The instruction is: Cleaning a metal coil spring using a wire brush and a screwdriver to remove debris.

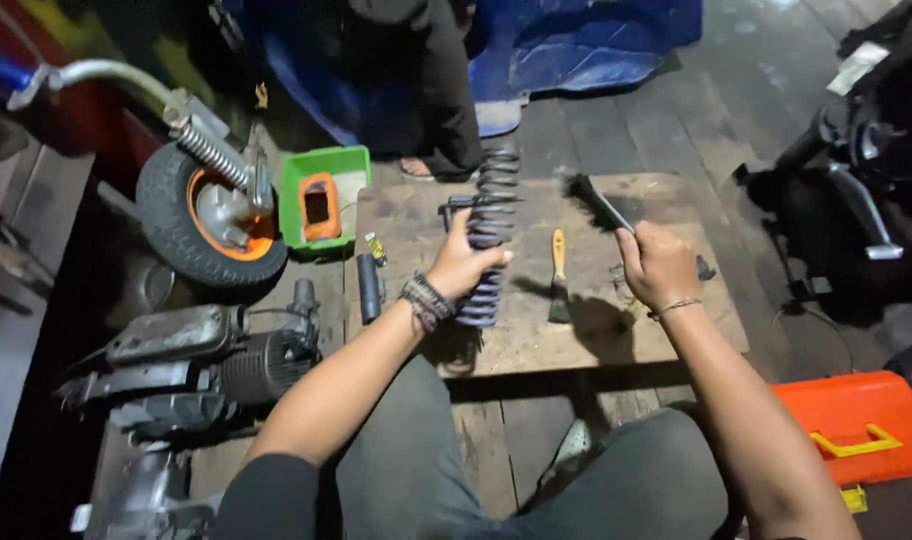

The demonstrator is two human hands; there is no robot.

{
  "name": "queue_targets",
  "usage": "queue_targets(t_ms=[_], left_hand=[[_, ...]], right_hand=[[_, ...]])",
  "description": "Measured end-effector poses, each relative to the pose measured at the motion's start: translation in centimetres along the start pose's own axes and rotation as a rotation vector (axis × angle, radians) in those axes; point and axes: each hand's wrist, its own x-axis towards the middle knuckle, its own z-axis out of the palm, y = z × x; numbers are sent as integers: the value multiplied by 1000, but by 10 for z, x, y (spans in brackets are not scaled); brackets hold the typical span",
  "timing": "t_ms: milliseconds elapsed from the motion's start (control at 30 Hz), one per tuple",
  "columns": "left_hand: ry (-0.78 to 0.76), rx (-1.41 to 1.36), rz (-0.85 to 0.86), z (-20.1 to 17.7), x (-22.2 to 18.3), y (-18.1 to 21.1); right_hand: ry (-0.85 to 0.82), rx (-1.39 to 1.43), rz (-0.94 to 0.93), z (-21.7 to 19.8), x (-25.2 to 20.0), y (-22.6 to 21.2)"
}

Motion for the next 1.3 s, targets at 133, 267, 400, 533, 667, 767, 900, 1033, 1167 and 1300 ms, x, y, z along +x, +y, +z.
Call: queue_targets(t_ms=[133,267,400,533,667,767,900,1033,1167,1300], left_hand=[[-72,-5,5,12,-7,14],[-94,4,49,12,-9,18],[-79,-200,93,-1,-9,7],[-69,-244,144,-22,-7,6],[-110,-438,168,-21,1,-15],[-163,-395,198,-19,13,-29],[-225,-314,274,-6,6,-19],[-190,-319,311,-21,7,-20],[-169,-394,269,-33,3,-9],[-167,-348,274,-26,11,-22]], right_hand=[[124,54,-118,0,10,-47],[177,19,-225,27,10,-41],[-24,-59,-202,-2,1,-7],[-180,-91,-52,8,-7,12],[22,65,-105,22,10,-7],[188,141,-221,39,19,-34],[259,150,-363,61,16,-49],[187,69,-388,30,7,-5],[-117,-164,-112,25,-10,18],[90,-78,-136,40,6,11]])
